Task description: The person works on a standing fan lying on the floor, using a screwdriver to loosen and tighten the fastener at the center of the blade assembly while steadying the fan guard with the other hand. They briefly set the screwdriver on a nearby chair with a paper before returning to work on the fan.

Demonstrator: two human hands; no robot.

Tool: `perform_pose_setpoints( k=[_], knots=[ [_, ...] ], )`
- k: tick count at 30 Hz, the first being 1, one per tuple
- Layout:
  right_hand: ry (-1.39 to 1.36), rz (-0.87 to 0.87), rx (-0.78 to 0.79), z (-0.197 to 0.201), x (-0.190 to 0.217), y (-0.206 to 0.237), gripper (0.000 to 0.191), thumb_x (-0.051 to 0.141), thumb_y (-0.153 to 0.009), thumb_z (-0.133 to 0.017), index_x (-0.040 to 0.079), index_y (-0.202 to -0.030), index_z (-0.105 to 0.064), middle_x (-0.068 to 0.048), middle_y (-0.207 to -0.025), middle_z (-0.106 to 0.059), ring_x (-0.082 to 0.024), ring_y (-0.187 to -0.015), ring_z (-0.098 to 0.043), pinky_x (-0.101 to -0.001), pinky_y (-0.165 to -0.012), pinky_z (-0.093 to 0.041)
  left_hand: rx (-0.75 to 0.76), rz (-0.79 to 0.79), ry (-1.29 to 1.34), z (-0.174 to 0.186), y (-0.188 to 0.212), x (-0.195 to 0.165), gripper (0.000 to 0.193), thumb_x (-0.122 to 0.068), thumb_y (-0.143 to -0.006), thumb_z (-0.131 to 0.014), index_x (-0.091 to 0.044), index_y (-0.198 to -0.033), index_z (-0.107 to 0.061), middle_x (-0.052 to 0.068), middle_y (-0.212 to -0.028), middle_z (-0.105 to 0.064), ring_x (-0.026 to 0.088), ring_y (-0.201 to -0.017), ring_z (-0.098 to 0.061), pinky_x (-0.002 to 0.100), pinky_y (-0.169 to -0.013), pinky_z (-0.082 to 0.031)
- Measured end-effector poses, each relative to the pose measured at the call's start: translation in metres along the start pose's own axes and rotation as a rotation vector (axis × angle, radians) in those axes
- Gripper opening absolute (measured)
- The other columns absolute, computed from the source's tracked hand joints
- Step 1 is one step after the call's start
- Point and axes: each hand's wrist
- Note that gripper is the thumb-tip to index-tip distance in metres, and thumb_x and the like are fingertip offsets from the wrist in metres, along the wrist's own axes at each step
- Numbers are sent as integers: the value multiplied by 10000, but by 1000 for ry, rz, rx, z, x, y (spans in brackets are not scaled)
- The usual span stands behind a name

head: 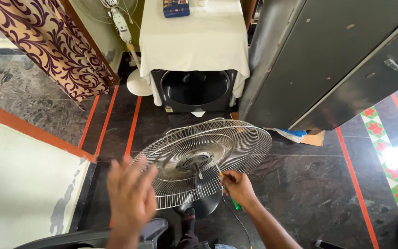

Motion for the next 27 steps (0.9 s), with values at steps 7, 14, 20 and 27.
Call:
perform_pose_setpoints(
  k=[7,14,20,27],
  knots=[
    [424,369,-278,-2,1,3,179,163,-815,-773,43,-945,-747,-68,-789,-749,-171,-669,-715,-324,-647,-564,458,995,1049,-94,92,-77,227,-233,-945,-648,-71,-1091,-710,46,-1000,-771,148,-894,-728,289,-822,-554],
    [473,322,-359,-5,1,-1,117,116,-789,-752,54,-865,-688,-88,-797,-738,-268,-743,-723,-391,-691,-562,582,1726,1366,-187,85,-92,269,-371,-948,-667,-120,-1029,-720,-13,-900,-720,102,-738,-640,257,-629,-460],
    [478,479,-362,-1,-6,1,137,94,-783,-744,36,-871,-658,-113,-824,-712,-274,-765,-704,-404,-693,-561,488,1911,1243,-209,62,-103,206,-322,-899,-740,-128,-880,-676,-29,-816,-661,87,-703,-609,270,-604,-510],
    [-10,-263,35,26,-13,23,270,212,-928,-667,99,-1170,-628,-88,-922,-722,-195,-736,-666,-385,-623,-532,404,1831,1205,-207,64,-107,201,-249,-944,-723,-63,-874,-748,-14,-790,-721,56,-608,-563,224,-532,-411]
  ],
)
Point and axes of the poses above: each hand's wrist, its own y-axis away from the middle knuckle, its own z-axis out of the back of the hand, x = y × z
